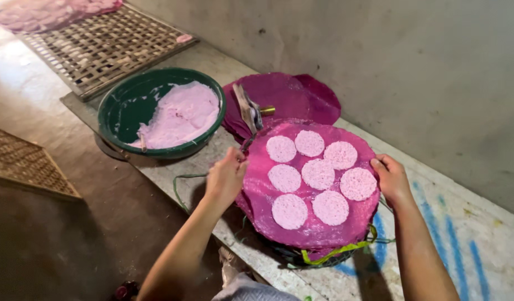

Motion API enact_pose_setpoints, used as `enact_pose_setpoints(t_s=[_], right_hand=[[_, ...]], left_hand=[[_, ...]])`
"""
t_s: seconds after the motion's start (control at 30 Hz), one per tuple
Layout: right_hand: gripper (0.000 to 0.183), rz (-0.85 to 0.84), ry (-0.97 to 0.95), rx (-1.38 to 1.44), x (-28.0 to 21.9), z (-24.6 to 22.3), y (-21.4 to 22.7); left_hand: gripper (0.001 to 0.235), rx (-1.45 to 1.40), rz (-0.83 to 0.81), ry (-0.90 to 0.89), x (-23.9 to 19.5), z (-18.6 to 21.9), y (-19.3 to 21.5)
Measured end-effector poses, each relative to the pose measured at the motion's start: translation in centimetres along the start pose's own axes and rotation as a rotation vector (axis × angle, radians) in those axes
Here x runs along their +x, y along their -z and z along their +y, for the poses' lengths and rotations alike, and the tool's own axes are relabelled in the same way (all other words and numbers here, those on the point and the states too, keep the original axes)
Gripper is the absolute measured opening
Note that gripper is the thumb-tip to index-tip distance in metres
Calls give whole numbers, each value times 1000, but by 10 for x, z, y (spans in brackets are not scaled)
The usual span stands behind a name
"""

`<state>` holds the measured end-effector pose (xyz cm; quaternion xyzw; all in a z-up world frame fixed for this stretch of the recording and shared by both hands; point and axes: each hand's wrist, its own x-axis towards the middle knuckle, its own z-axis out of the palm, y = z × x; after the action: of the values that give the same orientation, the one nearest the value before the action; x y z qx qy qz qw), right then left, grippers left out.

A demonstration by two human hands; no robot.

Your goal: The person uses a specialized stamping tool to press and form small pink wafers onto a tray, periodically refilling the tool with pink batter from a green bowl.

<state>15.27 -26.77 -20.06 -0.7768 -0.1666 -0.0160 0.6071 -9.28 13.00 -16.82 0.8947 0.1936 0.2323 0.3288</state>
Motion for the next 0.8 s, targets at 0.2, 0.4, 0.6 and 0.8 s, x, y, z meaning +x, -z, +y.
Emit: enact_pose_setpoints(t_s=[0.2,0.4,0.6,0.8], right_hand=[[22,390,-3,-405,-83,30,39],[67,368,-556,-1107,-139,31,18],[28,524,-559,-904,-144,-5,-23],[29,767,-346,-731,-138,-19,3]], left_hand=[[32,18,169,202,-27,-82,42],[58,365,66,262,-37,-198,-2],[42,46,212,355,-21,-256,-4],[24,399,-174,292,-10,-283,30]])
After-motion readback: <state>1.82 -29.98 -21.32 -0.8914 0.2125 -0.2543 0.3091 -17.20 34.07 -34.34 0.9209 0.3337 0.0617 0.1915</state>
